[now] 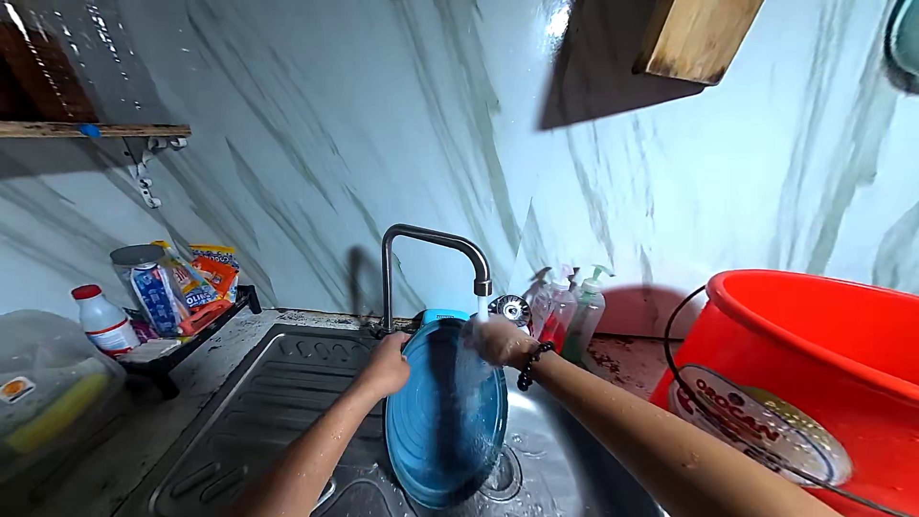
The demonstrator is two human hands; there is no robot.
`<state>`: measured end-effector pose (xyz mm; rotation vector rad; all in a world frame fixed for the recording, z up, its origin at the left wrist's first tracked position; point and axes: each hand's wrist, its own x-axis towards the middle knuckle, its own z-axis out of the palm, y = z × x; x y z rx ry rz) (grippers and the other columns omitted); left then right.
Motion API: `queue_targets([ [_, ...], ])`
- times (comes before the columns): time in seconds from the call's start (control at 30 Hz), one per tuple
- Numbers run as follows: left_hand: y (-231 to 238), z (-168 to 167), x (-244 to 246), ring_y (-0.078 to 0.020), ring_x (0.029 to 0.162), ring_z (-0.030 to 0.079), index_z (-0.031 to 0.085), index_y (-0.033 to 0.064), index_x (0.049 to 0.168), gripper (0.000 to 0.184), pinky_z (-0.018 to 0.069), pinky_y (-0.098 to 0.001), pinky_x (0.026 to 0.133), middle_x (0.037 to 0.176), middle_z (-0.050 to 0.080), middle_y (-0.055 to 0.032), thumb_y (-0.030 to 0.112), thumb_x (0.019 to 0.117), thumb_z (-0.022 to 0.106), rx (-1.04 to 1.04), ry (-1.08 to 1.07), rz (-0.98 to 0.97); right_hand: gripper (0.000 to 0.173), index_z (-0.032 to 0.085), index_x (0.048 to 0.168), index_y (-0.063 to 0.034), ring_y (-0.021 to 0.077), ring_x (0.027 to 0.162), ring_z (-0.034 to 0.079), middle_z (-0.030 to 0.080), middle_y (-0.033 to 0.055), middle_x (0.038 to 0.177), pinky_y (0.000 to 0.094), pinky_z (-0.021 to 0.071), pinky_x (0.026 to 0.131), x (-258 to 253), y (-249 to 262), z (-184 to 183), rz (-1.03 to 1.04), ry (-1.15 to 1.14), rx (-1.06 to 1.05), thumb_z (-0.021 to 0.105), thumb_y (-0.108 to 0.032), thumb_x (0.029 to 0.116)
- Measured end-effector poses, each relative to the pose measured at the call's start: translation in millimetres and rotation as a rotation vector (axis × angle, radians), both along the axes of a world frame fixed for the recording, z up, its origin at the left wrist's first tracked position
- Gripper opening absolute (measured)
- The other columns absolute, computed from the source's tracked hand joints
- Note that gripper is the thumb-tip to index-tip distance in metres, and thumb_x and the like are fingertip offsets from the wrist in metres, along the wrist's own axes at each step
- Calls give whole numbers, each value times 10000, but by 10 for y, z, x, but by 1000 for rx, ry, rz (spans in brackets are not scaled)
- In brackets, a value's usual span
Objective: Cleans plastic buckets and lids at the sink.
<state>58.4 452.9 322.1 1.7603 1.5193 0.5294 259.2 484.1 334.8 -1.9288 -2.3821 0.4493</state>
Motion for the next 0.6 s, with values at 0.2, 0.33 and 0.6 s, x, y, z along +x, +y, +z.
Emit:
queue_targets([
  [0.2, -194, 277, 532, -388, 1289, 558, 447, 53, 1505, 518, 447, -544, 1070, 1378, 581, -235, -36, 999, 523, 154, 234, -176, 323, 654, 1226, 62, 407, 1080, 663, 685, 263, 1129, 577, 495, 978, 500, -228, 226, -22, 28, 89, 667, -176, 1008],
  [0.33, -307, 309, 862, -395, 1243, 588, 414, 75, 1528, 541, 475, -541, 1036, 1331, 597, -250, -35, 1007, 506, 183, 255, -280, 535, 625, 1170, 77, 206, 768, 652, 685, 181, 944, 365, 531, 748, 802, -488, 396, -445, 389, -116, 286, -337, 1145],
  [0.6, -722, 288, 1326, -357, 1411, 461, 373, 24, 1552, 540, 341, -504, 1178, 1453, 533, -236, -41, 1022, 455, 217, 215, -419, 345, 607, 916, -39, 46, 454, 440, 518, -6, 633, 191, 373, 425, 1075, -798, 315, -948, 892, -54, 582, -356, 1051],
])
